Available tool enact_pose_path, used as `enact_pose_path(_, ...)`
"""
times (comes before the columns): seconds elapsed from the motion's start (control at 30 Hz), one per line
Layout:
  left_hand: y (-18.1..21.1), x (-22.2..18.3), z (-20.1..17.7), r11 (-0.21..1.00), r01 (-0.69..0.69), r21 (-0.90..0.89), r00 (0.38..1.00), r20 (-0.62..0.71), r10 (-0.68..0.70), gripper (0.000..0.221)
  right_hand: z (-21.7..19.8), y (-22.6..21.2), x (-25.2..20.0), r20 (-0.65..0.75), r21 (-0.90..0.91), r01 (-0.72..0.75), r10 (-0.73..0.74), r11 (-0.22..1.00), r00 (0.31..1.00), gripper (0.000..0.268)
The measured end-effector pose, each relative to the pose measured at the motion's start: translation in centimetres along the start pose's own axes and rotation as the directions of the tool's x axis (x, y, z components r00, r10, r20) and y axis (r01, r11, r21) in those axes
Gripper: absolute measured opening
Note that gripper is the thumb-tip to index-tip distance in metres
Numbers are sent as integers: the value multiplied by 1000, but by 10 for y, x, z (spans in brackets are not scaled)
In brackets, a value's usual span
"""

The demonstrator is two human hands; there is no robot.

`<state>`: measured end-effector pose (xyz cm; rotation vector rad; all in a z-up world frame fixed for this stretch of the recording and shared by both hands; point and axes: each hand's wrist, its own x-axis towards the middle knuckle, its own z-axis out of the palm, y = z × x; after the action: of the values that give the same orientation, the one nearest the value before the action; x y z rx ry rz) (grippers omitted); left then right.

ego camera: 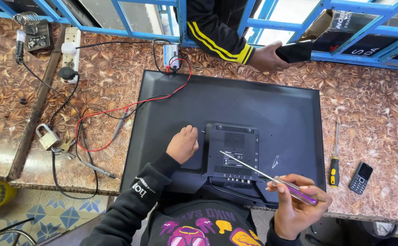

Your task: Aligning and securing the back panel of a television using a screwdriver.

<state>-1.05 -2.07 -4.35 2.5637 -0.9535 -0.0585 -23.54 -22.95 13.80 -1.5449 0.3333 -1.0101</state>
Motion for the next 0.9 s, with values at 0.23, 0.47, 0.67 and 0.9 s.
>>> enact_pose_path(0.23,26,-2,-63,782,211,-587,971,35,-236,13,-1,0,-3,-13,7,-45,45,999,999,42)
enact_pose_path(0.47,60,-10,-101,536,121,-836,978,9,-207,14,1,-2,-1,-48,39,-79,81,996,996,41)
enact_pose_path(0.67,67,-10,-104,412,45,-910,991,-12,-134,14,1,1,-2,-40,49,-91,93,995,995,41)
enact_pose_path(0.9,77,-13,-112,325,102,-940,990,63,-130,6,3,4,0,-56,65,-116,120,991,991,41)
